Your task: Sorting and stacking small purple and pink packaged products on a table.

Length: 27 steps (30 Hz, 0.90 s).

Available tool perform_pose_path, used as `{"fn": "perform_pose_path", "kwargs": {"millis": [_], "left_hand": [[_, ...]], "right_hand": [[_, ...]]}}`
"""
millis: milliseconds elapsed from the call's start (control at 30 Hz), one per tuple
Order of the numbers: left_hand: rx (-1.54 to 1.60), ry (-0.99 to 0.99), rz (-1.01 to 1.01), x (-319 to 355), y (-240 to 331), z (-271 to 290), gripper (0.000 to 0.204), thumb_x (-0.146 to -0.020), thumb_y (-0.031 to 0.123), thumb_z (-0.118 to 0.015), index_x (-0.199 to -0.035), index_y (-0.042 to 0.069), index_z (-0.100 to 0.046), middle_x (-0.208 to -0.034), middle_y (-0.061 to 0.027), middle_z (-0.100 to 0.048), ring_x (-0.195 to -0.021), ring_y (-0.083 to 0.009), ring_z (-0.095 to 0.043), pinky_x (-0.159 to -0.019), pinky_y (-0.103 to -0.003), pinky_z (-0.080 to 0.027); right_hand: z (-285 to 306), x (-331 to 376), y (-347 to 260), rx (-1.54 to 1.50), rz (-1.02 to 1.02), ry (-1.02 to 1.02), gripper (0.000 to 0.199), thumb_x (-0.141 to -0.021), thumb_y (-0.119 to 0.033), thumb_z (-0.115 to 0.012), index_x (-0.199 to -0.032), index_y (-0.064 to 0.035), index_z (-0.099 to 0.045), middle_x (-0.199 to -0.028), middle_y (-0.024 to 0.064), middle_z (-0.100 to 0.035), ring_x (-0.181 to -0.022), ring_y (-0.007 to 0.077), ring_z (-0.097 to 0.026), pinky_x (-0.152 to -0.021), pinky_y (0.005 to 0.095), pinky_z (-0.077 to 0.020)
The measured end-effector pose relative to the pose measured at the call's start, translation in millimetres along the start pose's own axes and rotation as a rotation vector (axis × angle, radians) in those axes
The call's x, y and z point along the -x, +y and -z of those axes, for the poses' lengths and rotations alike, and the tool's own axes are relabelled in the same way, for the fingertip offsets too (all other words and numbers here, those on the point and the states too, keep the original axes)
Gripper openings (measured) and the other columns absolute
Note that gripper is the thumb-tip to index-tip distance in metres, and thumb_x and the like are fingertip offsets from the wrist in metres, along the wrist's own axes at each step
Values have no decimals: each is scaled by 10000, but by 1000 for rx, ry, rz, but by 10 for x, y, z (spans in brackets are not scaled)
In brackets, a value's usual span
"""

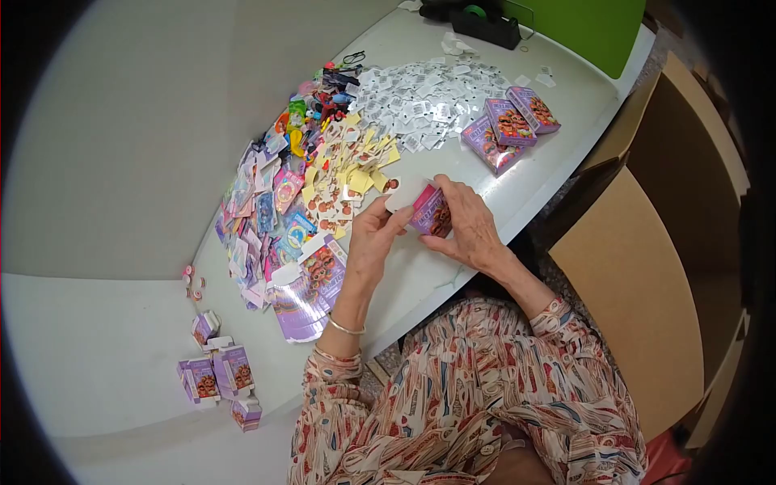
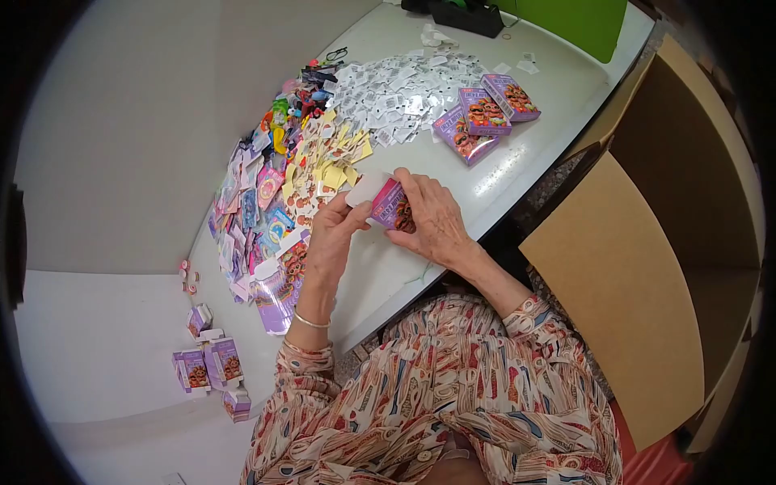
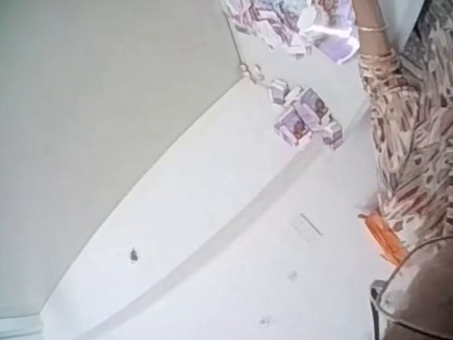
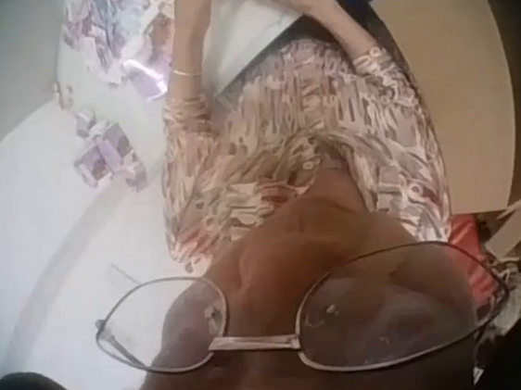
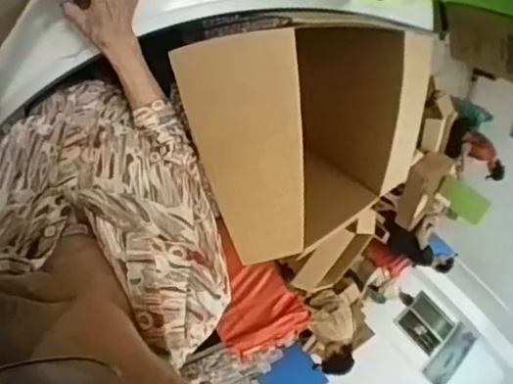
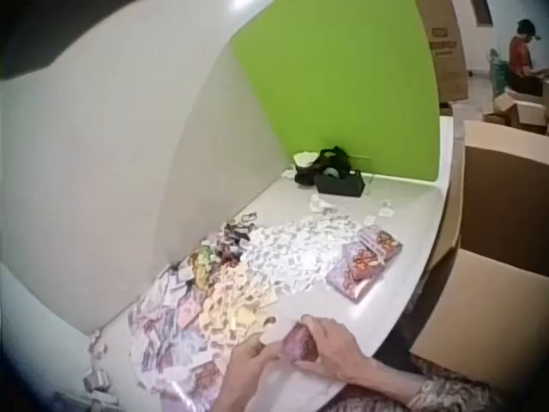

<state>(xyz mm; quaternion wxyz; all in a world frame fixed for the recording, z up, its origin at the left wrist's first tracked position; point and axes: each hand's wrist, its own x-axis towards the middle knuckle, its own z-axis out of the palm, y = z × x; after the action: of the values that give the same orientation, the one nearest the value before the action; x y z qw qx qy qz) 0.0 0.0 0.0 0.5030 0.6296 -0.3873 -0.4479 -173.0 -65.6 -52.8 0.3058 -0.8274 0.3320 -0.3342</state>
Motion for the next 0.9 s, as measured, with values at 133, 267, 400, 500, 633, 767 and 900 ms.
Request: {"fn": "perform_pose_path", "kwargs": {"millis": [133, 267, 400, 500, 633, 767, 900], "left_hand": [[136, -175, 173, -193, 69, 16, 409, -859, 185, -706, -1232, 61, -591, -972, 12, -648, -848, -77, -583, -721, -266, -479], [250, -304, 269, -296, -6, 27, 710, -848, 68, -694, -1454, 32, -325, -1124, -66, -623, -894, -136, -620, -769, -303, -526], [336, -242, 224, -149, 24, 70, 672, -855, -43, -616, -1454, 13, -316, -1283, -129, -533, -1038, -217, -603, -869, -344, -513], [361, -263, 180, -69, -239, 173, 459, -874, -20, -573, -1322, 14, -480, -1127, -93, -617, -969, -193, -611, -814, -347, -513], [-202, -240, 111, 23, 266, -283, 576, -864, 304, -669, -1334, 7, -516, -1098, -121, -644, -965, -184, -587, -868, -303, -456], [-349, -117, -250, 95, 43, -351, 455, -923, 202, -569, -1323, -11, -522, -1132, -122, -642, -974, -214, -599, -846, -327, -471], [-508, -87, -544, 159, -146, -448, 418, -981, 187, -467, -1356, 5, -493, -1252, -172, -604, -1082, -232, -594, -908, -342, -463]], "right_hand": [[74, -63, 53, -32, 109, 65, 930, -628, -190, -827, -1389, -68, -309, -1212, 195, -510, -1085, 366, -547, -893, 419, -479], [50, 69, 178, -199, 76, 10, 843, -647, -171, -802, -1366, -29, -385, -1161, 203, -549, -1054, 351, -582, -879, 410, -502], [-133, 26, 188, -104, 214, -140, 888, -743, -270, -711, -1470, -50, -252, -1235, 269, -481, -942, 414, -586, -803, 474, -503], [-27, 83, 43, 4, 200, -201, 935, -706, -261, -728, -1469, -78, -220, -1099, 199, -470, -856, 387, -591, -679, 461, -497], [160, 85, 144, 41, 146, -204, 921, -669, -209, -710, -1437, -64, -223, -1099, 196, -457, -821, 384, -598, -656, 451, -494], [113, 94, 126, 7, 157, -56, 931, -646, -235, -707, -1410, -11, -225, -1068, 211, -465, -757, 394, -599, -622, 459, -488], [61, 92, 141, -33, 114, 15, 936, -643, -268, -694, -1389, 39, -221, -1017, 231, -481, -724, 404, -597, -596, 466, -488]]}}
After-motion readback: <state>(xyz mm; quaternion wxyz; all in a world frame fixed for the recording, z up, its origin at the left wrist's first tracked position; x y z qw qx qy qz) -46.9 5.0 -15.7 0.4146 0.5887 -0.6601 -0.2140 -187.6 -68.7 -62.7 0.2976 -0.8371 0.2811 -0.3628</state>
